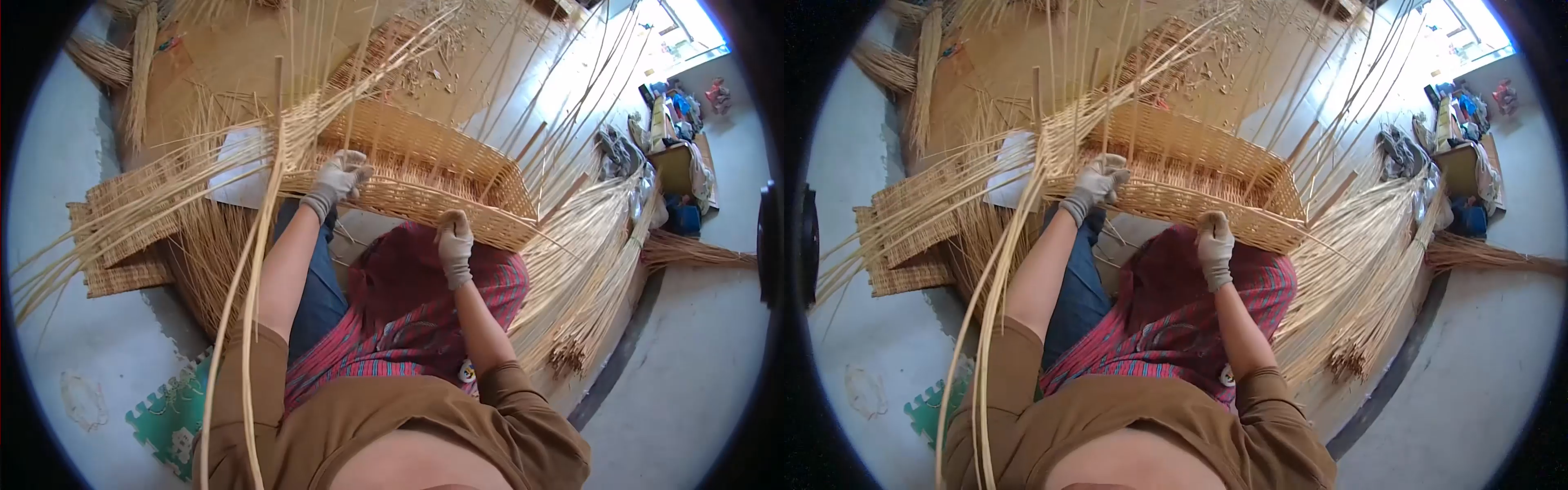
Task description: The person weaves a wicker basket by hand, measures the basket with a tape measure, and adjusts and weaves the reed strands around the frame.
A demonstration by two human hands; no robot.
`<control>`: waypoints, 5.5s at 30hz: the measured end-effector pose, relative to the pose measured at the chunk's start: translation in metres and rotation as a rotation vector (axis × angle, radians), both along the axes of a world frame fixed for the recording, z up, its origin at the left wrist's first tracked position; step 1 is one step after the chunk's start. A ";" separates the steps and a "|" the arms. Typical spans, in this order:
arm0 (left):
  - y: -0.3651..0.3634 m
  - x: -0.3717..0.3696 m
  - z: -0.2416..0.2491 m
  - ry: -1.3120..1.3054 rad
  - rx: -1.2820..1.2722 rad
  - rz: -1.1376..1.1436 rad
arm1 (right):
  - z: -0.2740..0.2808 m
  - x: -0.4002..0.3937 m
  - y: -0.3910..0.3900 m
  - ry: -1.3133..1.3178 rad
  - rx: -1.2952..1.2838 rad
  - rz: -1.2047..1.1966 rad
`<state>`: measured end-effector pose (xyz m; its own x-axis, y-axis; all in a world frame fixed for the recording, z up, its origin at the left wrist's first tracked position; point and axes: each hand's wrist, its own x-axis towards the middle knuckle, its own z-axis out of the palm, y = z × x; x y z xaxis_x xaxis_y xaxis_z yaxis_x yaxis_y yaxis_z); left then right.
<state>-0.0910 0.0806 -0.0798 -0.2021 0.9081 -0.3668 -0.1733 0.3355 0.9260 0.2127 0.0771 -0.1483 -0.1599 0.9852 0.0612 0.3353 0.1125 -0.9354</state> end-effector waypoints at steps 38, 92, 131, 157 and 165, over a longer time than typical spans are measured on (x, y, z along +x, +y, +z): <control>0.030 0.068 -0.016 0.230 -0.142 -0.218 | 0.081 0.007 0.070 0.592 0.016 -0.314; 0.097 0.283 -0.062 0.658 0.190 -0.360 | 0.151 0.072 0.177 -0.099 0.386 -0.135; -0.104 -0.146 -0.070 1.349 -0.054 -0.061 | 0.016 -0.340 0.091 0.651 -0.626 -0.086; -0.097 -0.141 -0.028 0.794 -0.014 -0.016 | 0.052 -0.177 0.004 1.199 -0.359 0.071; -0.083 -0.058 0.018 1.245 0.552 0.084 | 0.043 -0.153 0.007 0.897 -0.430 -0.093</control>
<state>-0.1490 -0.0021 -0.0616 -0.1910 0.8446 0.5001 0.8654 -0.0955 0.4919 0.0592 0.0837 -0.1053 -0.1506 0.9583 -0.2430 -0.5246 -0.2858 -0.8020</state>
